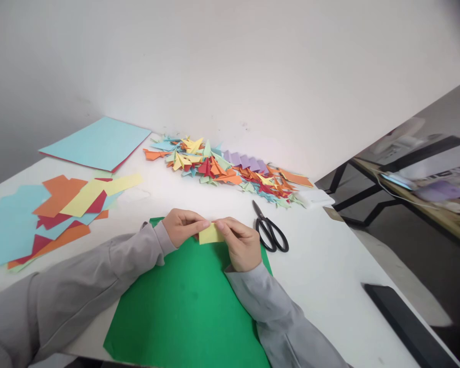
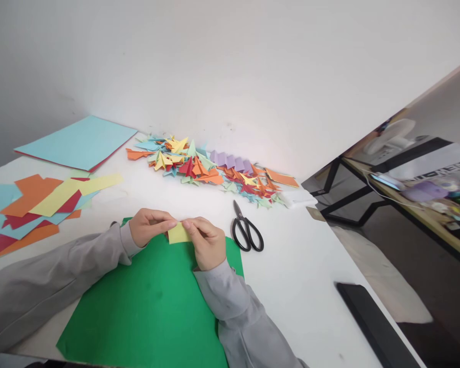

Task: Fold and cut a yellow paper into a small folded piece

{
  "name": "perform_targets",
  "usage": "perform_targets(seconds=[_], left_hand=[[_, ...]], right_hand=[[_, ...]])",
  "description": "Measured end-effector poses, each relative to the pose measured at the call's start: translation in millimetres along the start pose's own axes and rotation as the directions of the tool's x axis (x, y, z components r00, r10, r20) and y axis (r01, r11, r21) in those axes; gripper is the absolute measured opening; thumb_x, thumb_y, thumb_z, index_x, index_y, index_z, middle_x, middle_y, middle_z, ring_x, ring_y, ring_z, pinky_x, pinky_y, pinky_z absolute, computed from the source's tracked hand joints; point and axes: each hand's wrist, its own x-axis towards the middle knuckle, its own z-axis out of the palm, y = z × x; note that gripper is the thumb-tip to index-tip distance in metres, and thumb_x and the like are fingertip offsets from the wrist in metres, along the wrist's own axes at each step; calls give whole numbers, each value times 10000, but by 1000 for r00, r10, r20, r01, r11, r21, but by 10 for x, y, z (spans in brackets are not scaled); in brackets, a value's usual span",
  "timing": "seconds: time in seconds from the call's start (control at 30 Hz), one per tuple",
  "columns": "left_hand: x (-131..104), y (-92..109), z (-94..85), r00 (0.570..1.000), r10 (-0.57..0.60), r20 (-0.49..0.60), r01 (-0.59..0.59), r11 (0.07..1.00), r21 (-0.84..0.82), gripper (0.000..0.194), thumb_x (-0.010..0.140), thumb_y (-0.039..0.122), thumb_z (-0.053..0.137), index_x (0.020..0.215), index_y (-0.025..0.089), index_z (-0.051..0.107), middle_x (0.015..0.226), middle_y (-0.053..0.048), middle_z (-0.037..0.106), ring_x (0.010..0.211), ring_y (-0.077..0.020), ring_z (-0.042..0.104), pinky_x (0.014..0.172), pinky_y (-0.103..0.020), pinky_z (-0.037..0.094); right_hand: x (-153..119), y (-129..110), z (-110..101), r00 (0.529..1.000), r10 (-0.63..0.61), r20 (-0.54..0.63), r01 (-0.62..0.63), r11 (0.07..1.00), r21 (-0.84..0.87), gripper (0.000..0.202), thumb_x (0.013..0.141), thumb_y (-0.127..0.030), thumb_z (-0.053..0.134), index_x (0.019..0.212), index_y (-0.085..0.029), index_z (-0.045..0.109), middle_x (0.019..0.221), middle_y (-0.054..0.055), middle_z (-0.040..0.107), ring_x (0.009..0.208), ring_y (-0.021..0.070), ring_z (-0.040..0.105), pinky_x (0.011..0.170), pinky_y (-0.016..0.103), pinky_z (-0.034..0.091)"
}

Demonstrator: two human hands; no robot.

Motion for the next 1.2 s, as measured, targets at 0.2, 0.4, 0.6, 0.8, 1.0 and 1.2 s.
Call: perform_targets(seconds=[0.2,0.4,0.6,0.8,1.0,1.2], left_hand=[[12,-80,-26,966,237,-102,-226,969,104,157,607,260,661,712,153,708,677,-35,561,567,-95,508,491,-221,415],[19,-109,-39,965,248,-89,-236,964,120,166,657,212,609,775,142,703,587,-21,542,491,-88,491,442,-224,427],[-5,-67,-19,963,212,-167,-224,973,-58,178,607,185,622,765,140,691,797,-57,597,593,-117,580,499,-248,513],[-1,-35,1,968,136,-211,-163,980,-118,167,579,201,657,711,102,678,793,-54,602,506,-93,572,473,-257,535],[35,-105,11,970,36,-241,-85,976,-198,285,512,152,708,786,85,669,657,-18,633,532,-96,581,497,-240,544],[58,-95,-10,971,-156,-182,89,940,-328,515,442,129,754,929,63,598,633,-25,656,565,-137,620,507,-262,545]], right_hand=[[7,45,-16,997,-69,-42,72,995,66,119,722,-198,609,735,-261,709,740,17,619,709,151,550,618,283,417],[-14,31,-26,993,-107,-50,106,994,-17,129,717,-236,616,803,-270,706,612,-8,497,574,116,457,510,258,351],[-25,-5,-5,998,-60,-11,60,997,-52,196,761,-323,547,826,-196,682,567,-17,476,524,109,439,498,266,346],[20,84,21,978,183,-104,-167,976,141,369,654,-348,660,965,-206,524,503,-91,444,402,71,425,390,202,326],[21,118,9,943,321,84,-330,931,156,246,635,-355,675,590,-148,550,449,-21,567,354,67,454,371,197,356],[-1,78,31,961,276,-26,-267,947,178,205,587,-281,718,534,-147,573,441,-19,586,370,75,480,397,206,387]])
